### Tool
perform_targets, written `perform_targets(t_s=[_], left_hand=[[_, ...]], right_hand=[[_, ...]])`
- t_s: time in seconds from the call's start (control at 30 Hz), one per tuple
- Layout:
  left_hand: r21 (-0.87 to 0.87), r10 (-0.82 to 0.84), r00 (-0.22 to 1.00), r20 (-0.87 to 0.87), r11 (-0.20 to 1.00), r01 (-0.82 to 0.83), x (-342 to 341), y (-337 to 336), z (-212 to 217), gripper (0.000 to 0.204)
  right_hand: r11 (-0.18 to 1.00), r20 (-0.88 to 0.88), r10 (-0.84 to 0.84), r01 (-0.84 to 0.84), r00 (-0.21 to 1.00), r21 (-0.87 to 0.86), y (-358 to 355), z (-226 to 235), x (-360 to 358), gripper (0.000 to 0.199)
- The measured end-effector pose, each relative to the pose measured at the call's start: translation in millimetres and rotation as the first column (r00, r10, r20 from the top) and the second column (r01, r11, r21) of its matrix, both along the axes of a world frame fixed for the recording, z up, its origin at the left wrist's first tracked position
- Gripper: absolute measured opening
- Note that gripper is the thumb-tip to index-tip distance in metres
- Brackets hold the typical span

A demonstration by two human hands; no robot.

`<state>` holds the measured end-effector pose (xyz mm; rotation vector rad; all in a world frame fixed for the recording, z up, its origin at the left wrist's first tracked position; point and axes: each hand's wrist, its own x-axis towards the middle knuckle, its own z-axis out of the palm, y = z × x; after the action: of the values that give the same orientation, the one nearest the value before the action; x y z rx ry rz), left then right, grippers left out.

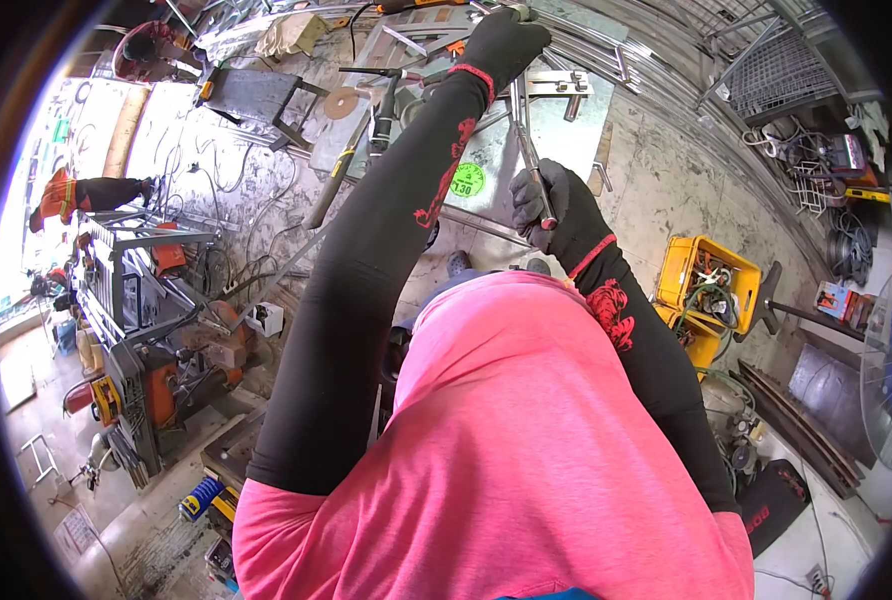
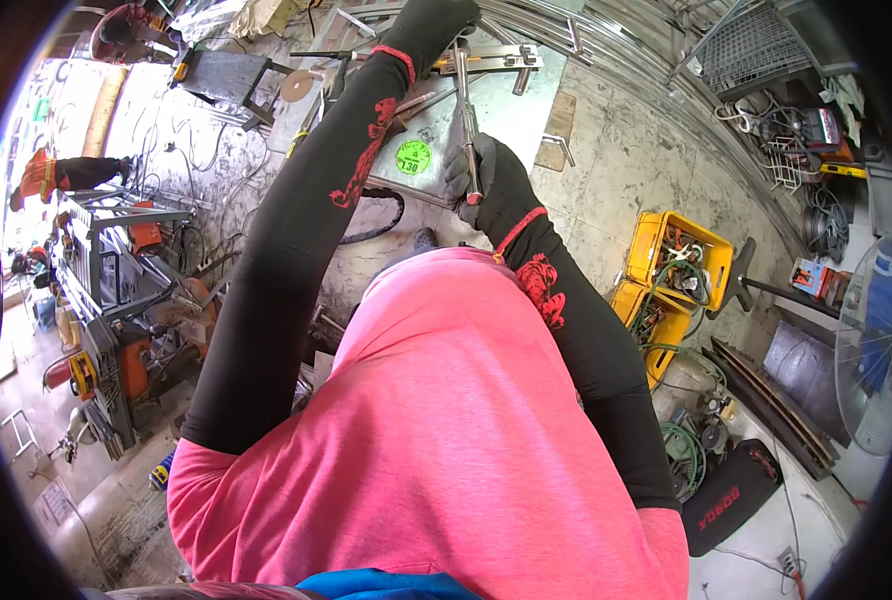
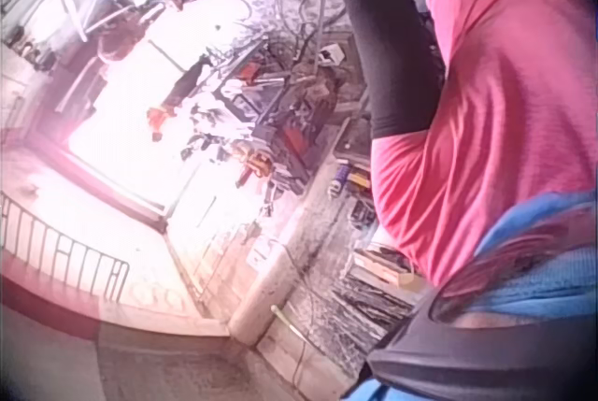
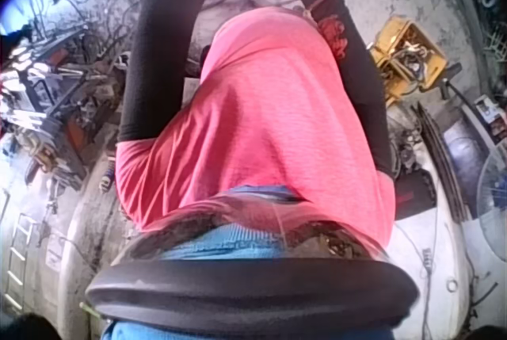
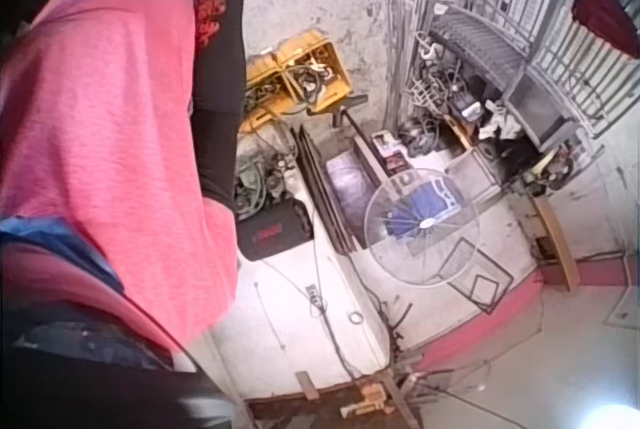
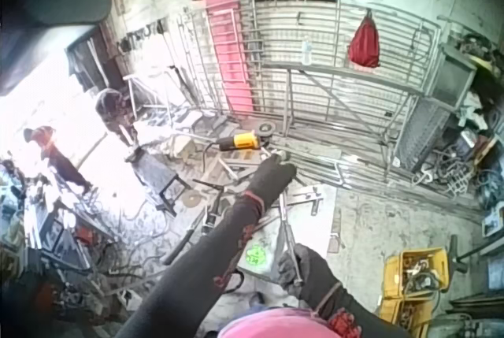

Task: The recorder is measuring, marking, and TIG welding stainless steel tubing components to assemble a metal structure.

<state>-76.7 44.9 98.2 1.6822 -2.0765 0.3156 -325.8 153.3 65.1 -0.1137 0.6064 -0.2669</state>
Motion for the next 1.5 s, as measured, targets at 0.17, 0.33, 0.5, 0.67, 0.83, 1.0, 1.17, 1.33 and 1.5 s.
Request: perform_targets(t_s=[0.17, 0.33, 0.5, 0.67, 0.83, 1.0, 1.17, 1.33, 1.5], left_hand=[[0.056, 0.093, 0.993, -0.075, 0.994, -0.089, -10, -7, -3, 0.011], [0.160, 0.130, 0.877, -0.462, 0.985, -0.062, -9, -10, -11, 0.021], [0.242, 0.359, 0.774, -0.521, 0.932, -0.270, -22, -15, -4, 0.011], [-0.033, 0.203, 0.979, -0.022, 0.978, -0.204, -4, -16, -27, 0.014], [0.079, 0.193, 0.976, 0.104, 0.976, -0.201, -5, -22, -31, 0.007], [0.018, 0.189, 0.975, 0.118, 0.981, -0.192, -8, -33, -41, 0.006], [-0.124, 0.138, 0.986, 0.097, 0.984, -0.125, 4, -40, -55, 0.008], [-0.079, 0.171, 0.977, 0.127, 0.984, -0.162, -4, -36, -48, 0.012], [-0.008, 0.220, 0.973, 0.066, 0.976, -0.220, -13, -30, -34, 0.033]], right_hand=[[0.925, 0.106, -0.215, 0.168, 0.971, 0.341, 0, 5, -2, 0.017], [0.955, 0.159, -0.189, 0.144, 0.969, 0.259, 5, -4, -2, 0.015], [0.997, 0.168, -0.038, 0.026, 0.985, 0.068, 4, -1, -9, 0.021], [1.000, 0.056, -0.003, 0.002, 0.998, 0.025, 8, 13, -3, 0.023], [0.980, -0.101, -0.041, 0.020, 0.994, -0.198, 12, 30, -5, 0.027], [0.979, -0.090, -0.058, 0.039, 0.994, -0.202, 12, 29, -7, 0.027], [0.990, -0.090, -0.037, 0.024, 0.995, -0.141, 10, 26, -5, 0.027], [0.968, -0.158, -0.047, 0.006, 0.986, -0.252, 11, 26, -7, 0.027], [0.999, 0.060, -0.038, 0.037, 0.997, 0.022, 6, 21, -10, 0.027]])
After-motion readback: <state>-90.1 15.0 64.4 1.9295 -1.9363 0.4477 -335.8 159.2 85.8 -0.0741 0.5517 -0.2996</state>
